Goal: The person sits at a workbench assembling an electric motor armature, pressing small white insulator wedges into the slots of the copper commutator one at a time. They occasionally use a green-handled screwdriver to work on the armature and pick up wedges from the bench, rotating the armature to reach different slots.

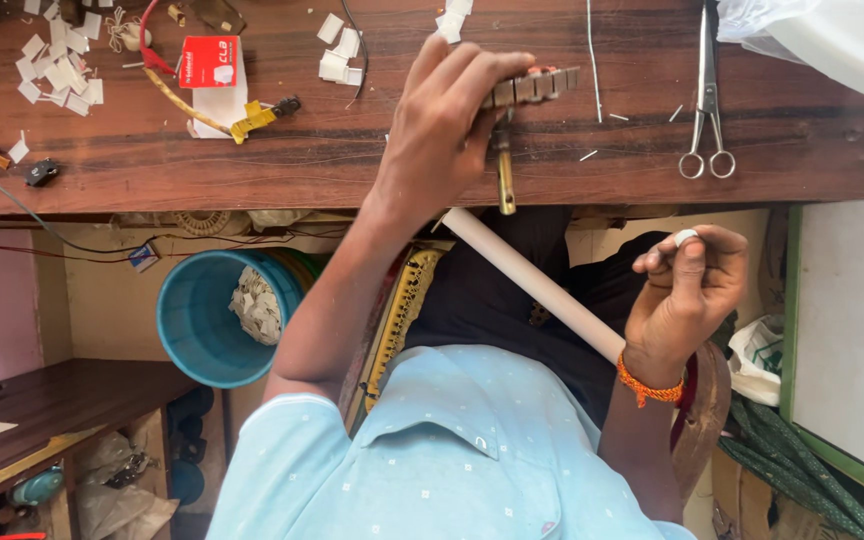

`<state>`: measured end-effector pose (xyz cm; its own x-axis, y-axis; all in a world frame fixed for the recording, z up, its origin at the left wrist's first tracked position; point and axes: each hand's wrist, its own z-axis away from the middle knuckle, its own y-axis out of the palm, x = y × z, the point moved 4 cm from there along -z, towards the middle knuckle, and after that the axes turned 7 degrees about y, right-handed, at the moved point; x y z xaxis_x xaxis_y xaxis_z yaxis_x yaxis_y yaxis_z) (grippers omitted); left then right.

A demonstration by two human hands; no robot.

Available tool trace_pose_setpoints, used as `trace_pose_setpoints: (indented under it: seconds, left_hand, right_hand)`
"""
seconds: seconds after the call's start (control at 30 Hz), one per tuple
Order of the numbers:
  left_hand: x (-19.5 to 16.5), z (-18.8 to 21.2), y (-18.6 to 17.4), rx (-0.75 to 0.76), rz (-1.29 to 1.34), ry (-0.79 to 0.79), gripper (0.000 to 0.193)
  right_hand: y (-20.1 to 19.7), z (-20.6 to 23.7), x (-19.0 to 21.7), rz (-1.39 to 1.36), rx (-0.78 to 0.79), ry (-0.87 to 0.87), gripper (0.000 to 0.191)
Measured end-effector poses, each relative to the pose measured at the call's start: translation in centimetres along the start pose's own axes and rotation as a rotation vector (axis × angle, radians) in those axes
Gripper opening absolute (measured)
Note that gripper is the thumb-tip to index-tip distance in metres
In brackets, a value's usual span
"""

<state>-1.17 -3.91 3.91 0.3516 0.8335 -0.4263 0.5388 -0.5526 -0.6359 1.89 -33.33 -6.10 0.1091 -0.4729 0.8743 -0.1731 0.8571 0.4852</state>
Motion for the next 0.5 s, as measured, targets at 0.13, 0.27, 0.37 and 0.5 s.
trace_pose_setpoints:
  seconds: [0.13,0.27,0.37,0.5]
  left_hand:
    - [1.8,-0.3,0.3,0.041,-0.001,-0.026,0.045]
    - [2.9,0.2,1.0,0.053,0.035,-0.046,0.047]
    - [4.2,0.5,1.1,0.178,0.003,0.007,0.043]
    - [5.9,0.5,0.4,0.134,0.025,0.021,0.059]
  right_hand:
    - [-0.6,0.4,-0.1,0.024,-0.025,0.039,0.012]
    - [-0.3,0.2,-0.6,0.074,-0.054,0.091,0.013]
    - [1.4,-0.5,-0.6,0.082,0.015,0.078,0.014]
    - [5.4,-2.1,0.2,0.267,0.157,-0.038,0.017]
